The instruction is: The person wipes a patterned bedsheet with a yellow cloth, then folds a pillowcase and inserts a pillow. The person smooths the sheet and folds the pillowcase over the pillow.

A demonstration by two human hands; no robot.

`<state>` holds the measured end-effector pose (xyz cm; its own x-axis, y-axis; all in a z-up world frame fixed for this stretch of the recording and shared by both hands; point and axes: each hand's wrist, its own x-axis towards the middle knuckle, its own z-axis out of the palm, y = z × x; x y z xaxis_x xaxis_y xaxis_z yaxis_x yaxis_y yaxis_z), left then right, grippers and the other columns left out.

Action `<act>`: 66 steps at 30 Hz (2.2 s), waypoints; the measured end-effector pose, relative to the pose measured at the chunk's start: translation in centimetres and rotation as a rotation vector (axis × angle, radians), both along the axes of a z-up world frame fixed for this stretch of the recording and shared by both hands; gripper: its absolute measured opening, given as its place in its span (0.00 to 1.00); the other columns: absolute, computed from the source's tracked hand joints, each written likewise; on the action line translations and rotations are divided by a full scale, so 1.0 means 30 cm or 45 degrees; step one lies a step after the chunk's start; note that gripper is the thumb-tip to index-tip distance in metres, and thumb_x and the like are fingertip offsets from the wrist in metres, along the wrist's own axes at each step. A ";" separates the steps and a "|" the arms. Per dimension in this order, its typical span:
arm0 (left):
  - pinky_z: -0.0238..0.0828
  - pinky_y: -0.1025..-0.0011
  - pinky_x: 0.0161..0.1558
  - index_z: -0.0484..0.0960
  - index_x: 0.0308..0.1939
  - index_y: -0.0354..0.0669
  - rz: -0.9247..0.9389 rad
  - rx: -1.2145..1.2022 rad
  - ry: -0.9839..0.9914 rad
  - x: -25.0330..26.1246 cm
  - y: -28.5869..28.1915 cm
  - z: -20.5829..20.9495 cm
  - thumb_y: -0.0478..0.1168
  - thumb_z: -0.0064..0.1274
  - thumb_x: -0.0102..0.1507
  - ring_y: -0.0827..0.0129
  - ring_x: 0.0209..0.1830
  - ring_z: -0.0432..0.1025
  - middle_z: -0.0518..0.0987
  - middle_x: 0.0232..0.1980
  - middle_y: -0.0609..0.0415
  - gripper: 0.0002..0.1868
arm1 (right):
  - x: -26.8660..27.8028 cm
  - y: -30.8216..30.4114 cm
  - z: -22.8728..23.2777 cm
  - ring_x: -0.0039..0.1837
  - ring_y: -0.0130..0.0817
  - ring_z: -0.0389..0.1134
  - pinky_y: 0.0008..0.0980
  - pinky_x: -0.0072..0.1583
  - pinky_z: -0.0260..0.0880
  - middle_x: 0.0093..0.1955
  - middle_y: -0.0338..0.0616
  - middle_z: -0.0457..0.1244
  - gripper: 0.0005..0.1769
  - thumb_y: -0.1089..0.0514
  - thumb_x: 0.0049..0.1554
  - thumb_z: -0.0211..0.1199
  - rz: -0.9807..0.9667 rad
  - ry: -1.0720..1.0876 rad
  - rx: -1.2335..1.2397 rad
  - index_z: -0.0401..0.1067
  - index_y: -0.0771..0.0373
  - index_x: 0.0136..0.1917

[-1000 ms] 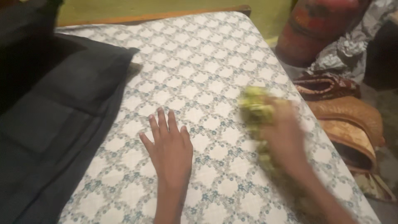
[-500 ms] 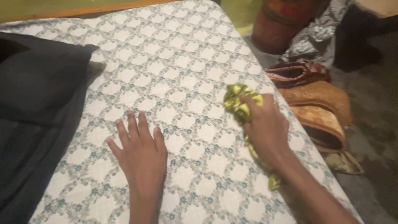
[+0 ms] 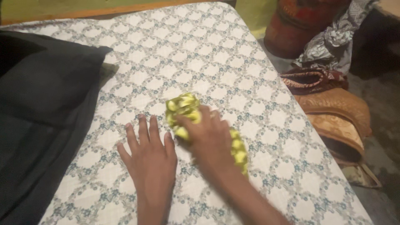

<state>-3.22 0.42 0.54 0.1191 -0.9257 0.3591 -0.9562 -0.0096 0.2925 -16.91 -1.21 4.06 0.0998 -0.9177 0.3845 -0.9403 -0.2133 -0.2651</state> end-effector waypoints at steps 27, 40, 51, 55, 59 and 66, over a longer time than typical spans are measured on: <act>0.33 0.21 0.63 0.66 0.72 0.47 0.079 0.083 0.013 -0.026 -0.006 0.029 0.52 0.41 0.65 0.51 0.79 0.47 0.60 0.78 0.52 0.32 | -0.213 0.046 0.123 0.57 0.44 0.67 0.42 0.52 0.73 0.68 0.53 0.57 0.31 0.51 0.50 0.71 -0.472 -0.068 0.241 0.72 0.38 0.67; 0.35 0.21 0.64 0.66 0.73 0.44 0.071 0.023 -0.029 -0.022 0.001 -0.002 0.52 0.39 0.67 0.48 0.79 0.49 0.61 0.78 0.49 0.31 | -0.312 0.105 0.075 0.59 0.51 0.64 0.50 0.56 0.64 0.62 0.52 0.59 0.34 0.64 0.45 0.70 -0.377 0.031 -0.051 0.72 0.50 0.66; 0.35 0.21 0.63 0.65 0.72 0.44 0.074 0.032 -0.037 -0.010 -0.018 0.016 0.52 0.39 0.66 0.47 0.78 0.48 0.60 0.77 0.48 0.32 | -0.024 0.081 0.217 0.59 0.41 0.65 0.40 0.58 0.70 0.70 0.48 0.57 0.43 0.61 0.42 0.74 -0.248 -0.409 0.337 0.71 0.36 0.69; 0.37 0.22 0.64 0.65 0.73 0.44 0.026 0.019 -0.077 -0.019 0.001 -0.005 0.51 0.39 0.67 0.46 0.79 0.49 0.60 0.78 0.47 0.31 | 0.089 0.082 0.117 0.58 0.48 0.65 0.47 0.55 0.65 0.63 0.52 0.60 0.30 0.51 0.50 0.75 -0.089 -0.171 0.129 0.72 0.44 0.65; 0.37 0.22 0.64 0.65 0.74 0.44 0.043 0.043 -0.092 -0.002 0.005 -0.003 0.51 0.39 0.67 0.48 0.79 0.49 0.60 0.78 0.48 0.32 | 0.088 0.064 -0.003 0.56 0.47 0.65 0.47 0.52 0.66 0.61 0.50 0.62 0.27 0.51 0.50 0.70 -0.068 -0.104 0.029 0.74 0.44 0.64; 0.34 0.25 0.67 0.65 0.74 0.44 0.017 0.010 -0.008 -0.006 0.005 0.001 0.53 0.38 0.69 0.48 0.79 0.48 0.60 0.78 0.47 0.31 | -0.255 0.054 0.094 0.44 0.38 0.70 0.33 0.37 0.71 0.55 0.51 0.69 0.21 0.55 0.60 0.66 -0.799 -0.910 0.443 0.68 0.58 0.64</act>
